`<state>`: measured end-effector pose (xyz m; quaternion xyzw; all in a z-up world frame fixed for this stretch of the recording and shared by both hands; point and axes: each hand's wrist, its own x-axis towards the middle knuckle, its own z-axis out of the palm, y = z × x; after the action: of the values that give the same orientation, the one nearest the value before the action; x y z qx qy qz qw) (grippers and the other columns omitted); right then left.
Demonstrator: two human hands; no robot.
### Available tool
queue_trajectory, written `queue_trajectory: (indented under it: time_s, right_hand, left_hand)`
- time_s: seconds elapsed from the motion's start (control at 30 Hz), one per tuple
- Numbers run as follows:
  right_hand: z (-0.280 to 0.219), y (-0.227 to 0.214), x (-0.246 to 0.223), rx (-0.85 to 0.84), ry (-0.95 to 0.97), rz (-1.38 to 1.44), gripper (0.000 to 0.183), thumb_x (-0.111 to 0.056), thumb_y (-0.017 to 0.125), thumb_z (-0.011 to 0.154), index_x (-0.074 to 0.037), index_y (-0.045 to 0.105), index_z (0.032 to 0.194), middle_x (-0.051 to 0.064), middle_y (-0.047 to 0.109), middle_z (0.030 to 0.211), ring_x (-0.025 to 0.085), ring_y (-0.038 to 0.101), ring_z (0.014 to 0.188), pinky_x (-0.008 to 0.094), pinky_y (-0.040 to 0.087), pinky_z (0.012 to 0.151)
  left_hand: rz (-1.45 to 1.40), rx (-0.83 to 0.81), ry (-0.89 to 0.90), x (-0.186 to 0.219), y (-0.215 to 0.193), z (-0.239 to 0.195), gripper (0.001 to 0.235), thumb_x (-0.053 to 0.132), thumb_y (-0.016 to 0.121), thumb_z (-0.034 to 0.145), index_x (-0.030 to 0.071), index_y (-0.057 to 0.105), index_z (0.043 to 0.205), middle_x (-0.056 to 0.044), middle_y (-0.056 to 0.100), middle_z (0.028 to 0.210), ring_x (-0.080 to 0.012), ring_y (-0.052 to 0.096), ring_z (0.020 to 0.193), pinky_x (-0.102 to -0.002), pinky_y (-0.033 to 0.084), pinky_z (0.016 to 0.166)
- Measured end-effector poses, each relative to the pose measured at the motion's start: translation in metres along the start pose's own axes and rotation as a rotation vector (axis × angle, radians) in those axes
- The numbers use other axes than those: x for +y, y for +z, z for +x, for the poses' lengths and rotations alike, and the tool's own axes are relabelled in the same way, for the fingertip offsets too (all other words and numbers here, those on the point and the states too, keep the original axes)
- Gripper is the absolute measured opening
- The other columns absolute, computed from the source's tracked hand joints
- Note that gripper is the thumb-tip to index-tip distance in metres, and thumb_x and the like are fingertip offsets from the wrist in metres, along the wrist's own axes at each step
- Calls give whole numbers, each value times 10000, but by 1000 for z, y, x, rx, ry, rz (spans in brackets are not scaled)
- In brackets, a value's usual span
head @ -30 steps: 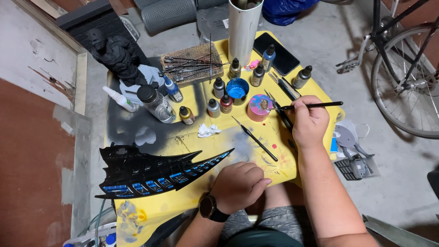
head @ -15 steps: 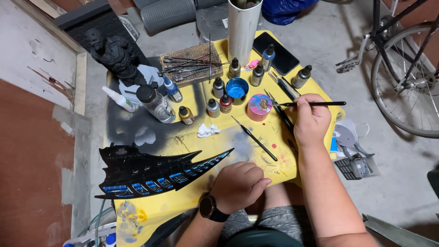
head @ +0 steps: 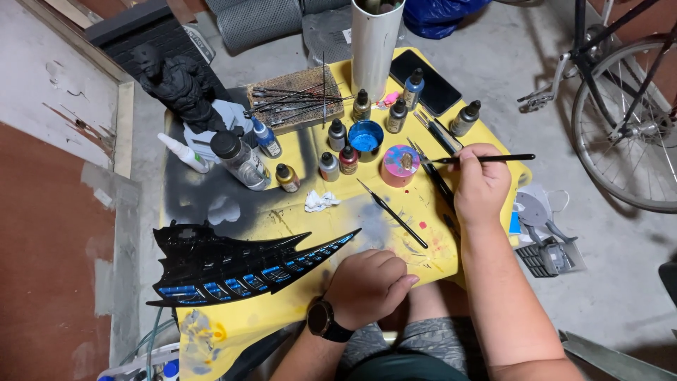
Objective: Applying detailed blue paint to a black 3D-printed model using a fine paintbrush and liquid paint.
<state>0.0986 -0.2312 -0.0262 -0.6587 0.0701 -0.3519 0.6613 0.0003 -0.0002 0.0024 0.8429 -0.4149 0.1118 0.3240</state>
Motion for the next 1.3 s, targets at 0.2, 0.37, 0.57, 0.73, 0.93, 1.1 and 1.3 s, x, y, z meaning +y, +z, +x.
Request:
queue_trajectory:
  time_s: [0.2,0.37,0.57,0.73,0.93,1.1,1.3]
  right_hand:
    - [-1,-1,3,4,16,-1,126,-38,541,977,-74,621,886,77,617,763,150,618,691,275,522,662]
    - [-2,-2,-2,-8,6,-20,127,-39,531,970,-66,631,895,74,623,796,157,627,726,284,532,706]
    - [-1,-4,7,-21,-38,-8,130,-23,513,923,-68,635,925,67,642,890,153,628,773,275,527,759]
    - [-3,-8,16,-49,-179,-85,148,19,514,902,-49,643,925,91,651,955,208,623,941,336,511,898]
    - [-3,-8,18,-28,-281,-56,121,26,516,882,-33,620,892,116,643,908,225,622,898,353,518,869]
    - [0,-11,23,8,-295,-57,131,36,516,881,-28,629,874,122,648,895,230,628,884,356,531,863]
    - [1,-13,25,12,-314,-30,134,66,517,898,-13,624,882,143,649,904,246,626,895,367,531,875]
  left_hand:
    - [-6,-6,-11,-1,2,-2,355,245,615,980,101,464,693,-51,531,673,-289,529,621,-418,339,454]
    - [-12,-7,-2,0,0,0,337,240,616,983,96,486,707,-53,551,693,-285,544,644,-416,358,466]
    - [4,-9,1,0,1,-1,328,243,619,984,98,505,713,-53,558,695,-282,547,637,-413,367,460]
    - [13,4,1,1,1,-1,316,243,629,973,98,520,714,-48,577,705,-280,554,644,-411,376,471]
    - [-2,3,-16,2,0,0,329,238,635,967,99,496,703,-52,554,691,-287,546,637,-420,372,471]
    - [-8,14,-17,3,0,0,346,240,623,979,102,484,694,-52,537,679,-288,535,627,-421,349,461]
    - [-18,99,-116,4,1,-1,232,233,520,995,113,591,809,-42,628,791,-278,600,736,-405,437,590]
